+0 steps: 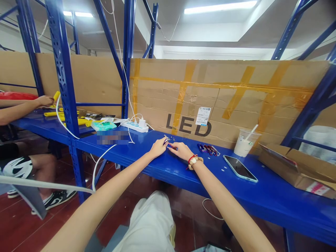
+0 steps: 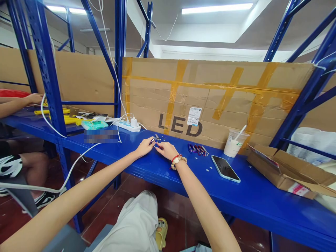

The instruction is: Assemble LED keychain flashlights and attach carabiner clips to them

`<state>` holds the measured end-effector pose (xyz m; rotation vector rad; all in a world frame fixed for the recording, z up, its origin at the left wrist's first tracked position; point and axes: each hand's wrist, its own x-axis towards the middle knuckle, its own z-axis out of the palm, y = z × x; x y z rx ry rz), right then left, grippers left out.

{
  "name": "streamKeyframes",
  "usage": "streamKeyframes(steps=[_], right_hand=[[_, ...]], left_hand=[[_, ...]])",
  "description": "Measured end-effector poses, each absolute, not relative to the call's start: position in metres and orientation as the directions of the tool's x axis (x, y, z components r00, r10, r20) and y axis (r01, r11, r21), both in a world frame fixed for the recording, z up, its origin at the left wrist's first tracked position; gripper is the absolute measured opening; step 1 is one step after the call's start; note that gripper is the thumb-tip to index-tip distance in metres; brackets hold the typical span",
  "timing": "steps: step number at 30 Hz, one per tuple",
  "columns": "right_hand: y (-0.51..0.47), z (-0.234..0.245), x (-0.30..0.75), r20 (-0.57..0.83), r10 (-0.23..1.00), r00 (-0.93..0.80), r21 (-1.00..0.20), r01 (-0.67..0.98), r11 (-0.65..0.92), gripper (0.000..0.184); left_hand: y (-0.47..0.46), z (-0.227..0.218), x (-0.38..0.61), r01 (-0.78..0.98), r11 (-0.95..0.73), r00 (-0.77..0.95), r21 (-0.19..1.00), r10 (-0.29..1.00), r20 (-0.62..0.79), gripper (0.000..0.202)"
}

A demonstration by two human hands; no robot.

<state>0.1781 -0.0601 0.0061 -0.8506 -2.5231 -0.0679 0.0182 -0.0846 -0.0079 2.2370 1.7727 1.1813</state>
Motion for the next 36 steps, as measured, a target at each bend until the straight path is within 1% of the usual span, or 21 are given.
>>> streamKeyframes(steps=[3, 9, 18, 22, 27, 30, 33, 36], right_hand=[[-0.063, 0.006, 0.177, 0.431, 0.558, -0.709, -0.071, 0.59, 0.805, 0.026], [-0.064, 0.006, 0.175, 0.422, 0.545, -0.724, -0.033, 0.589, 0.808, 0.022], [-0.065, 0.009, 0.173, 0.48, 0.531, -0.698, -0.035, 0.59, 0.807, 0.021], [-0.064, 0.009, 0.172, 0.52, 0.526, -0.673, -0.045, 0.593, 0.804, 0.024], [-0.06, 0.008, 0.171, 0.577, 0.524, -0.626, -0.08, 0.596, 0.799, 0.023], [-0.057, 0.009, 0.173, 0.639, 0.528, -0.56, -0.113, 0.61, 0.784, 0.024], [-0.053, 0.01, 0.176, 0.712, 0.522, -0.47, -0.146, 0.628, 0.764, 0.029], [-0.052, 0.01, 0.177, 0.766, 0.496, -0.41, -0.155, 0.63, 0.761, 0.032]], left_hand=[[-0.086, -0.007, 0.018, 0.806, -0.358, 0.072, 0.471, 0.85, 0.522, 0.013], [-0.083, -0.009, 0.016, 0.789, -0.385, 0.091, 0.479, 0.844, 0.529, 0.012], [-0.08, -0.01, 0.016, 0.741, -0.442, 0.088, 0.506, 0.81, 0.58, 0.012], [-0.083, -0.009, 0.018, 0.721, -0.463, 0.084, 0.516, 0.798, 0.597, 0.013], [-0.085, -0.009, 0.02, 0.707, -0.447, 0.053, 0.548, 0.806, 0.589, 0.014], [-0.088, -0.009, 0.021, 0.699, -0.437, 0.051, 0.566, 0.82, 0.57, 0.023], [-0.094, -0.006, 0.023, 0.696, -0.437, 0.086, 0.57, 0.838, 0.538, 0.032], [-0.099, -0.003, 0.025, 0.707, -0.439, 0.122, 0.555, 0.848, 0.515, 0.032]])
